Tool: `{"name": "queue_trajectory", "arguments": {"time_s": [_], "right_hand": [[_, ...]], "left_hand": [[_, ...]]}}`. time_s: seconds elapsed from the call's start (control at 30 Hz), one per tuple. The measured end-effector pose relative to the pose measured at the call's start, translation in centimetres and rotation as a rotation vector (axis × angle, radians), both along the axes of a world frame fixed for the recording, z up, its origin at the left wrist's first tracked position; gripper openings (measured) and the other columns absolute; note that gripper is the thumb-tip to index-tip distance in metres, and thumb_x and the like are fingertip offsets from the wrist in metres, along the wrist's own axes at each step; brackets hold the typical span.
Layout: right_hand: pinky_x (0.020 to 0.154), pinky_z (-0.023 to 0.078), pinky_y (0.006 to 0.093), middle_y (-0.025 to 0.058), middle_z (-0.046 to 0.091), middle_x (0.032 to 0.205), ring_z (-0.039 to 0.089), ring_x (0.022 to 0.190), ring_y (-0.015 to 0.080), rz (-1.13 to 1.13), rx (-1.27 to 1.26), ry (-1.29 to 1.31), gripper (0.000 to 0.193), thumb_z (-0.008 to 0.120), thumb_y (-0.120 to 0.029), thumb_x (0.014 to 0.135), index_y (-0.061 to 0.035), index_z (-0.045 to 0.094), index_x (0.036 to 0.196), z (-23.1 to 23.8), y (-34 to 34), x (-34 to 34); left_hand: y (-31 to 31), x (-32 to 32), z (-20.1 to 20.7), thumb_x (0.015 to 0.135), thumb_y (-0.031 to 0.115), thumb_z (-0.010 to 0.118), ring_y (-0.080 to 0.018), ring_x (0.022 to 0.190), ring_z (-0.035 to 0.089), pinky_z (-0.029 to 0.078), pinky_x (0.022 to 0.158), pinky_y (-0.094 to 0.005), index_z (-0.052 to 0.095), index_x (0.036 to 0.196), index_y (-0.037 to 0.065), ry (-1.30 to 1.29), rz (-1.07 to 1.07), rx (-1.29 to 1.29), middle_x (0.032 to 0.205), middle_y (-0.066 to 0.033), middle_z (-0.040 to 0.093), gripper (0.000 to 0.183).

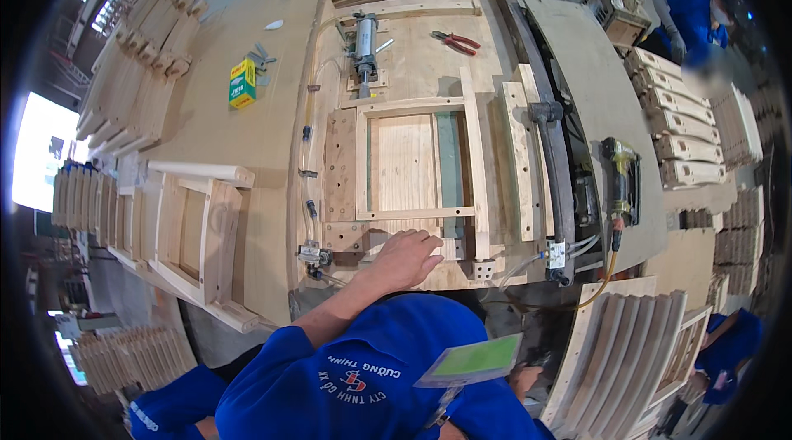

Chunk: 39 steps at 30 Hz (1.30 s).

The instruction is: The person assembles wooden chair frames by aligning wooden pieces on a jig and fastening them with a pneumatic nail gun. The person repeatedly picks up components, positions them, and uses the nail gun to secure joints before moving the assembled frame aside.

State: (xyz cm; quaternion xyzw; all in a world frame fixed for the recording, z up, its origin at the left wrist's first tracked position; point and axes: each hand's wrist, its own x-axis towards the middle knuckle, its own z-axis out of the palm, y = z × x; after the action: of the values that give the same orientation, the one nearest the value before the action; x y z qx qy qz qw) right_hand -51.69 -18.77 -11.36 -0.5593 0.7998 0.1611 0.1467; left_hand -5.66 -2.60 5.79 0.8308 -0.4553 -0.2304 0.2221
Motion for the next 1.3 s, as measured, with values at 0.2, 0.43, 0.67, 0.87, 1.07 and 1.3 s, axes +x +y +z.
{"name": "queue_trajectory", "arguments": {"time_s": [0.2,0.43,0.67,0.87,1.07,1.3], "right_hand": [[0.09,0.06,0.0489,0.0223,0.074,0.108,0.074,0.102,0.0371,0.427,0.05,-0.397,0.048,0.075,-0.022,0.093,0.0024,0.053,0.129,5.7,3.7,1.3],[0.069,0.058,0.0343,0.0066,0.07,0.094,0.068,0.077,0.0158,0.498,0.53,-0.961,0.041,0.074,-0.019,0.093,0.0001,0.063,0.127,22.8,-2.6,16.9],[0.07,0.061,0.0348,0.0143,0.074,0.093,0.073,0.075,0.0204,0.653,0.664,-1.214,0.04,0.069,-0.009,0.099,0.0047,0.056,0.134,28.8,-6.4,37.9],[0.057,0.055,0.0292,0.005,0.065,0.067,0.065,0.057,0.0149,0.82,0.866,-1.256,0.06,0.048,-0.052,0.114,0.0028,0.068,0.129,26.0,-4.7,57.5],[0.05,0.052,0.028,0.0054,0.063,0.063,0.063,0.051,0.0136,0.957,0.904,-1.137,0.068,0.047,-0.062,0.111,0.0016,0.069,0.124,22.1,-1.9,67.9],[0.05,0.051,0.0274,0.0044,0.062,0.062,0.063,0.051,0.0133,0.984,0.972,-1.013,0.073,0.051,-0.068,0.107,0.0015,0.069,0.123,20.7,-1.0,71.0]], "left_hand": [[0.1,1.0,-0.3,0.104,0.032,0.063,-0.0402,0.118,0.065,0.051,0.103,-0.0499,0.069,0.128,0.005,0.104,0.012,-0.066,0.118,-0.0203,0.07,0.037],[0.4,2.8,-0.3,0.104,0.034,0.061,-0.0406,0.119,0.065,0.05,0.106,-0.0489,0.069,0.13,0.002,0.237,-0.012,-0.129,0.12,-0.0206,0.072,0.042],[-1.8,5.7,0.1,0.103,0.044,0.066,-0.0436,0.101,0.074,0.058,0.089,-0.0494,0.069,0.13,-0.002,0.551,0.194,-0.309,0.108,-0.0242,0.077,0.053],[-4.6,11.1,-2.4,0.105,0.051,0.061,-0.047,0.105,0.073,0.056,0.089,-0.0519,0.06,0.133,-0.002,0.735,0.87,-0.549,0.109,-0.0311,0.075,0.061],[-4.7,17.3,-5.9,0.107,0.047,0.059,-0.0385,0.089,0.074,0.054,0.08,-0.0488,0.063,0.125,-0.003,0.751,1.14,-0.643,0.094,-0.025,0.074,0.053],[-4.3,19.2,-7.4,0.108,0.044,0.057,-0.0326,0.08,0.072,0.053,0.074,-0.0458,0.062,0.122,-0.005,0.781,1.215,-0.69,0.087,-0.021,0.072,0.052]]}}
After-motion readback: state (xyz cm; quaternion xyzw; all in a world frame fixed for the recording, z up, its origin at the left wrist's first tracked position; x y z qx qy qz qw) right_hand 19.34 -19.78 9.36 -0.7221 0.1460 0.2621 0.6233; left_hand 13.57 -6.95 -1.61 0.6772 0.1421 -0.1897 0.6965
